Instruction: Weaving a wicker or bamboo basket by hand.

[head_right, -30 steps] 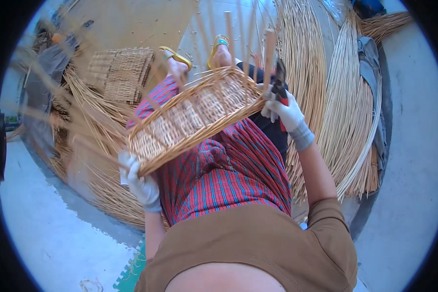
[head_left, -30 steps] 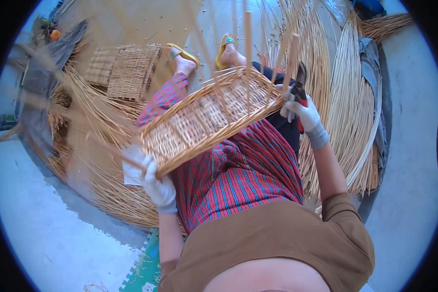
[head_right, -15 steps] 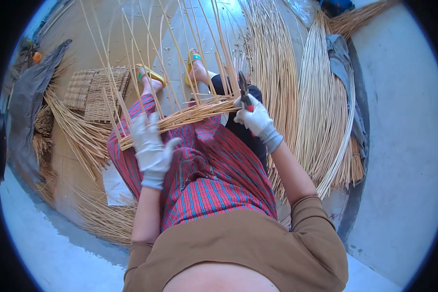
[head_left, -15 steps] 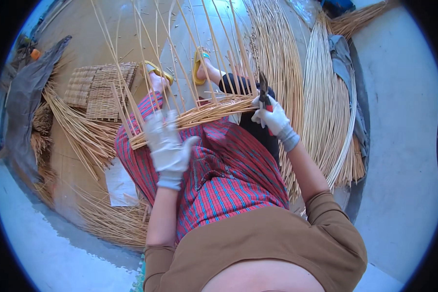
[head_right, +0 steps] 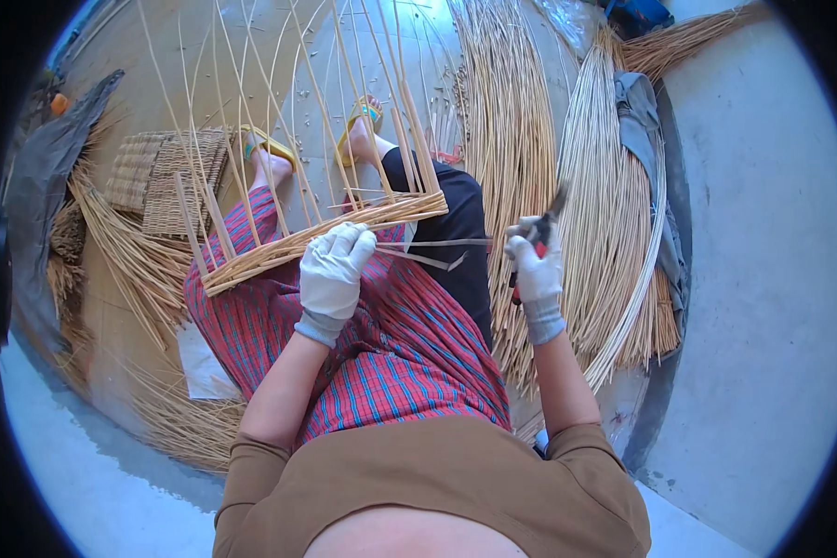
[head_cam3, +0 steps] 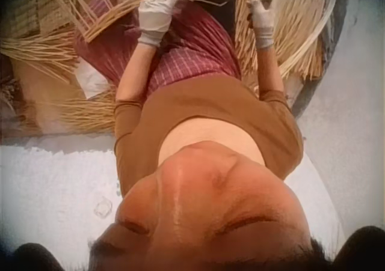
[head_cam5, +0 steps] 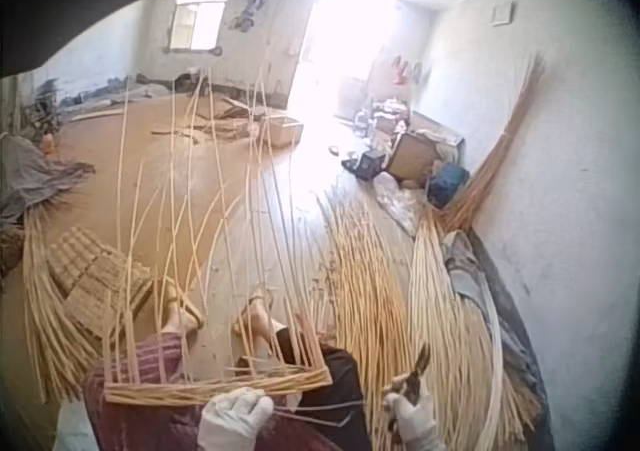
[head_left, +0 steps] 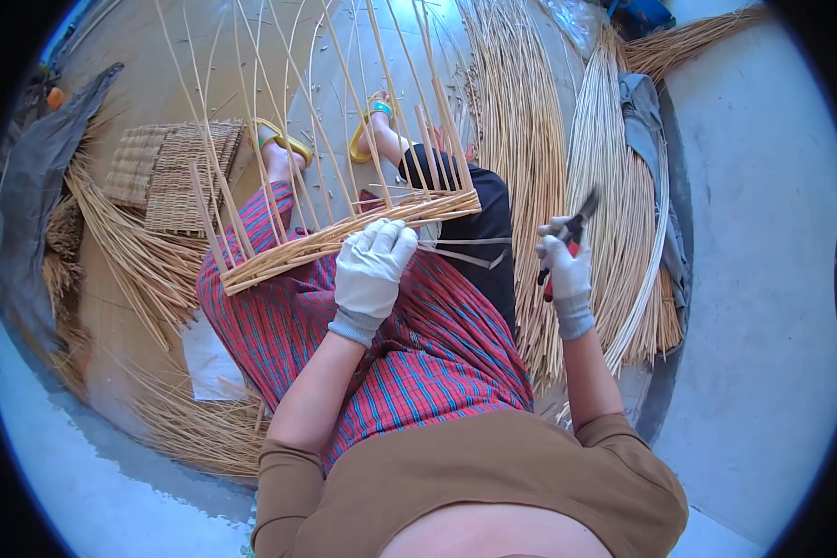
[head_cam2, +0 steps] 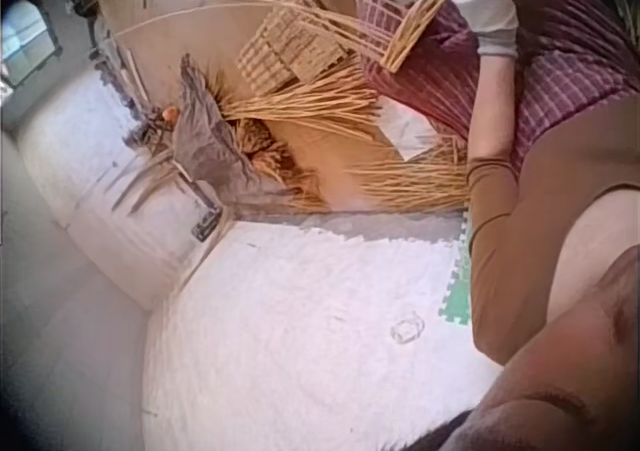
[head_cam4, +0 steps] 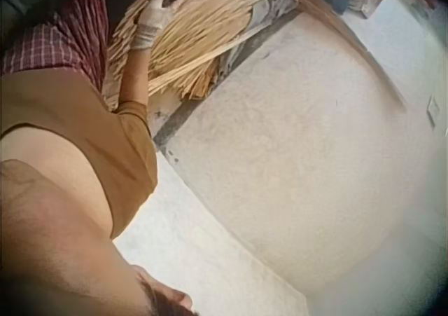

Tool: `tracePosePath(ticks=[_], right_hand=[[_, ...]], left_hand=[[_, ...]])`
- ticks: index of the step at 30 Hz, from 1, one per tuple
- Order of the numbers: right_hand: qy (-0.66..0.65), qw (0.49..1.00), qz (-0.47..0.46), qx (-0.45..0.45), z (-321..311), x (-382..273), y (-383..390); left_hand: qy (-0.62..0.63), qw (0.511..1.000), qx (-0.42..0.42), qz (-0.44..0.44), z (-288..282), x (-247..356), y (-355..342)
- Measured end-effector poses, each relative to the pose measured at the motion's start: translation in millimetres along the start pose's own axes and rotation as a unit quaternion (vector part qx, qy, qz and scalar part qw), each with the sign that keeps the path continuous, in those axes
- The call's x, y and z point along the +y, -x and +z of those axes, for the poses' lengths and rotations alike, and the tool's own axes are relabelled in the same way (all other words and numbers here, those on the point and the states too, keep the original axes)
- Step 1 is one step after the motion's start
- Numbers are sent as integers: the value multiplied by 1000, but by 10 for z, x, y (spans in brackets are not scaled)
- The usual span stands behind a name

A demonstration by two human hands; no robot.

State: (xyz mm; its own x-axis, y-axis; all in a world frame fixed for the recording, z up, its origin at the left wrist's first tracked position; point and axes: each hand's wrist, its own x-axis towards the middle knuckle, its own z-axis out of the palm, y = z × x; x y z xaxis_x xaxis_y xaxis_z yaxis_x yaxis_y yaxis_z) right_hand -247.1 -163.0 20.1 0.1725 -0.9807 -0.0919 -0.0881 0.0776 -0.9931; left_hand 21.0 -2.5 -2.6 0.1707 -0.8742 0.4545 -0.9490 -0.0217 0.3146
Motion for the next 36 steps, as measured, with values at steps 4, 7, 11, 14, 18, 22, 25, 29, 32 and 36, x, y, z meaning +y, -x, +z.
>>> tracePosePath(ticks=[4,7,11,14,18,22,25,29,32,36], right_hand=[[172,980,-45,-92,386,56,47],[98,990,-25,-97,553,160,-16],[-122,990,76,-11,633,356,-84],[50,998,13,-33,566,500,46],[423,865,-191,-192,802,-205,272],[487,772,-354,-205,994,-370,242],[533,723,-385,-214,1170,-382,233],[565,698,-375,-230,1339,-372,193],[577,703,-253,-330,1325,-579,141],[534,717,-353,-277,1211,-508,178]], left_hand=[[-28,996,-78,-36,-70,34,-148],[-29,996,-78,-31,-88,25,-189],[-26,999,-30,-19,-135,-44,-121],[43,997,54,-30,-166,-188,99],[40,989,135,-39,-138,-320,252],[120,968,194,-100,-136,-291,169],[131,962,198,-135,-156,-268,104],[201,943,194,-181,-155,-315,34],[233,931,189,-207,-149,-365,51],[245,931,167,-213,-145,-452,14]])
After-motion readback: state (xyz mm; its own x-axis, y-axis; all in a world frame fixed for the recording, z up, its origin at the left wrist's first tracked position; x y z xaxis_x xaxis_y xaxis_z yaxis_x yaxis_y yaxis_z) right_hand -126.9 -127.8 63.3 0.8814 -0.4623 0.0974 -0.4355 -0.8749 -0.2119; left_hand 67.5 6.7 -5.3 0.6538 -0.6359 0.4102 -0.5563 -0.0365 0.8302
